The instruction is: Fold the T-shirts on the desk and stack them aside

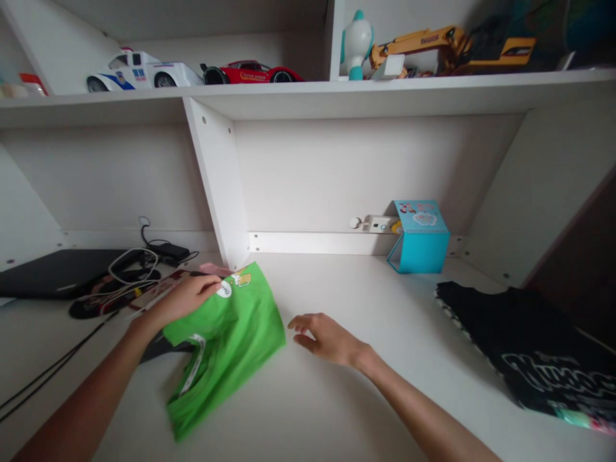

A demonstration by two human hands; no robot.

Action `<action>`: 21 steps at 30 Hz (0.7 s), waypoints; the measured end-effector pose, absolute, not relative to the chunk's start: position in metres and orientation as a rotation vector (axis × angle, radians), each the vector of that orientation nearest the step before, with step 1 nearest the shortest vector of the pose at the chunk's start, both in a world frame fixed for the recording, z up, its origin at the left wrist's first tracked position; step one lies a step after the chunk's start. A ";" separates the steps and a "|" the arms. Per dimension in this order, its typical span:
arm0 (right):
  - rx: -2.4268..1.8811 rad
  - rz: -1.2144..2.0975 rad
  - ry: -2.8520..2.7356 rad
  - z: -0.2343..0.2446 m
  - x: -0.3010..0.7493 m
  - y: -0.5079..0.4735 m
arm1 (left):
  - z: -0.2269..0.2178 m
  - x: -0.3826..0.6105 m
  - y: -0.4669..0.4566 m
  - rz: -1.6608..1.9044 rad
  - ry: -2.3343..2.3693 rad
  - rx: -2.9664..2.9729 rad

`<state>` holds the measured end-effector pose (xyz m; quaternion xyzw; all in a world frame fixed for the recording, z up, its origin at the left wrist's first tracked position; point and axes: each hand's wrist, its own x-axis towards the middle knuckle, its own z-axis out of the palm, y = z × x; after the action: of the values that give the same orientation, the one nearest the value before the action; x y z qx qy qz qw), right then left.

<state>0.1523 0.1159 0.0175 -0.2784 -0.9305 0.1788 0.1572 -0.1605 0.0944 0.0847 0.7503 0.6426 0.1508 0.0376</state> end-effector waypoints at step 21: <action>-0.614 0.592 -2.482 0.027 0.087 0.073 | 0.068 -0.246 0.048 0.752 2.176 1.999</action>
<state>0.0874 0.0728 0.0271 -0.2261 -0.9142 0.2181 0.2559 -0.2463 0.0483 0.0683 0.6550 0.7128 0.2464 0.0463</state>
